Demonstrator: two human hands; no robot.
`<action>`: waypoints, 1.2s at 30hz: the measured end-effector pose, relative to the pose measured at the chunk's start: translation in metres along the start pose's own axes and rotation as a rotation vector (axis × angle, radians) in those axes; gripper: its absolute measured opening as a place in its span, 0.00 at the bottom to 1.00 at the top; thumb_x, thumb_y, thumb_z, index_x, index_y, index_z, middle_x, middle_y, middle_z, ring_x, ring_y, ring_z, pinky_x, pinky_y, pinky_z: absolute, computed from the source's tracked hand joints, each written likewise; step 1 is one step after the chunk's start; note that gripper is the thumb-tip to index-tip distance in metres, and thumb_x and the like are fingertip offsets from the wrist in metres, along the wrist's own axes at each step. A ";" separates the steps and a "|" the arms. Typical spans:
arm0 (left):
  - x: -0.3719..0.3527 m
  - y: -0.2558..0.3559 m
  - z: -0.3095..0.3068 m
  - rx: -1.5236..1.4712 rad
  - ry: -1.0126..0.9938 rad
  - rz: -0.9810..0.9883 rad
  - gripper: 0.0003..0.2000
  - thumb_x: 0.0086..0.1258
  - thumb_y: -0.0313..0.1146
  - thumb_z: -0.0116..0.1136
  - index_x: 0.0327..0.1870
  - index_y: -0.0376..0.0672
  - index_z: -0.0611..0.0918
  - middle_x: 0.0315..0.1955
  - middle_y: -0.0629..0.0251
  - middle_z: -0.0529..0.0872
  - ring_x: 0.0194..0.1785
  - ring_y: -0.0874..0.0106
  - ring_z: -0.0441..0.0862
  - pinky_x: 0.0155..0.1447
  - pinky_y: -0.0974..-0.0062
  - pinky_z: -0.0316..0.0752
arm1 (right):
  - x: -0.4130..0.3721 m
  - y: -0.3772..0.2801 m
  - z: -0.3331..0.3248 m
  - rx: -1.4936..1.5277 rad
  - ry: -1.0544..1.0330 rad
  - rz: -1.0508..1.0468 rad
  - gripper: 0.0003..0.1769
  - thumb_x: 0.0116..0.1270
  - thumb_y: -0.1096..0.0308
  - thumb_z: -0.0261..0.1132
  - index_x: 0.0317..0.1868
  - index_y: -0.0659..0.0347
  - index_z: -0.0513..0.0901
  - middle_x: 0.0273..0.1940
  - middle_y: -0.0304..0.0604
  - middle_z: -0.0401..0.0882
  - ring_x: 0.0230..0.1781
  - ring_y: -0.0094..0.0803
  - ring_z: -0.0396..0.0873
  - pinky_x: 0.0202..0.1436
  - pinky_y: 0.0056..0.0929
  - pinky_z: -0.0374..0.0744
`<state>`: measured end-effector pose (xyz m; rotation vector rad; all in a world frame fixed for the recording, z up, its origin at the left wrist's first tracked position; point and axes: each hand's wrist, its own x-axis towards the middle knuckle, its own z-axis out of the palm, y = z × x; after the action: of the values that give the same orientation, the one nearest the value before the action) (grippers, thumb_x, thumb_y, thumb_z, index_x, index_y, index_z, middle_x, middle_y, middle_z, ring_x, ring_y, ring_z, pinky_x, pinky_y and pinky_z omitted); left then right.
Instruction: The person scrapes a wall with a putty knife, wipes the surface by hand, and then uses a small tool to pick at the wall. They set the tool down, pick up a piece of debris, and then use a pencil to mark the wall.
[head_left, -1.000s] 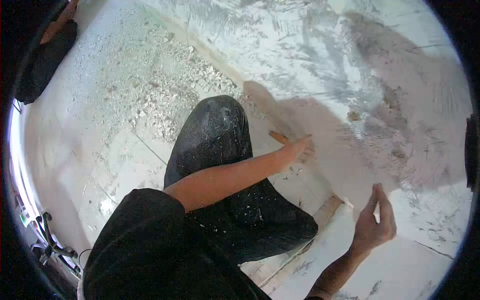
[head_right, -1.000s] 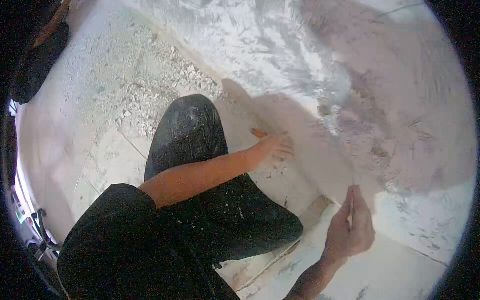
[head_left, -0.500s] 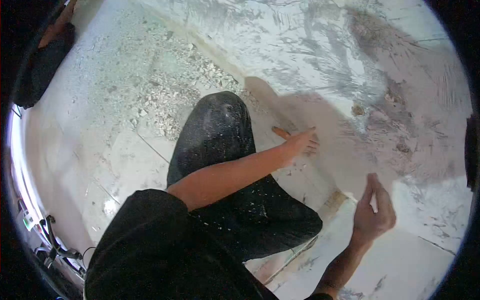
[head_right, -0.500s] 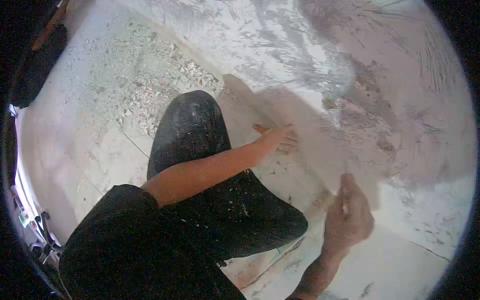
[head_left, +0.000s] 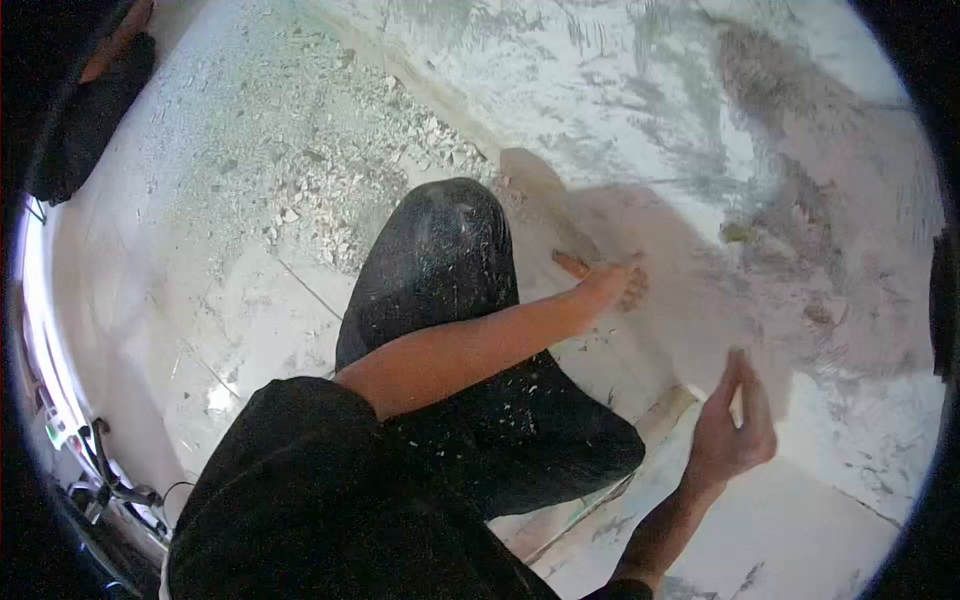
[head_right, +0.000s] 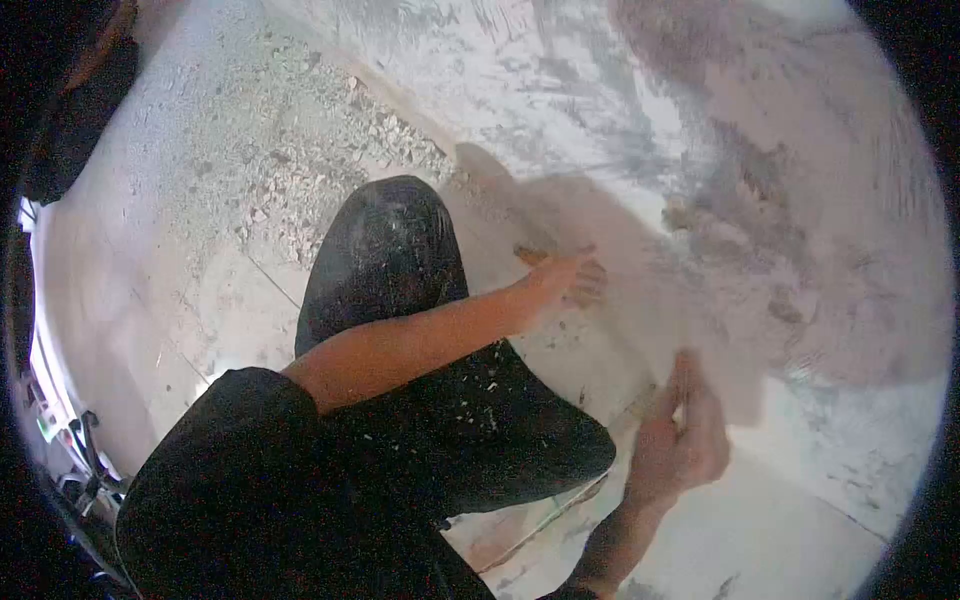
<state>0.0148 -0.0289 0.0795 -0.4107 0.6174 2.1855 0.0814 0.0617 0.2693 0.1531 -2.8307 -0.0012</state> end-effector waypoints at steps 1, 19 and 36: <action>-0.001 0.004 0.005 -0.001 0.036 -0.004 0.26 0.67 0.53 0.48 0.48 0.35 0.75 0.44 0.57 0.79 0.49 0.64 0.76 0.58 0.68 0.69 | 0.003 0.000 0.001 0.022 0.137 0.091 0.08 0.60 0.71 0.59 0.38 0.59 0.83 0.35 0.51 0.82 0.36 0.42 0.81 0.41 0.33 0.78; -0.006 0.006 0.012 0.052 0.113 0.036 0.26 0.68 0.53 0.45 0.53 0.37 0.72 0.48 0.59 0.77 0.54 0.66 0.72 0.59 0.66 0.67 | -0.005 0.022 0.027 -0.302 -0.136 -0.072 0.08 0.57 0.72 0.63 0.38 0.58 0.83 0.35 0.48 0.83 0.32 0.38 0.82 0.34 0.32 0.79; 0.012 -0.013 -0.013 0.077 0.130 0.081 0.17 0.66 0.43 0.42 0.51 0.44 0.73 0.45 0.61 0.75 0.44 0.69 0.75 0.46 0.70 0.71 | 0.007 0.007 0.019 -0.144 -0.090 -0.187 0.07 0.57 0.73 0.63 0.37 0.59 0.83 0.33 0.47 0.83 0.33 0.41 0.82 0.37 0.34 0.79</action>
<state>0.0183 -0.0215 0.0593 -0.4971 0.7995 2.2159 0.0685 0.0674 0.2529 0.3934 -2.8804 -0.2578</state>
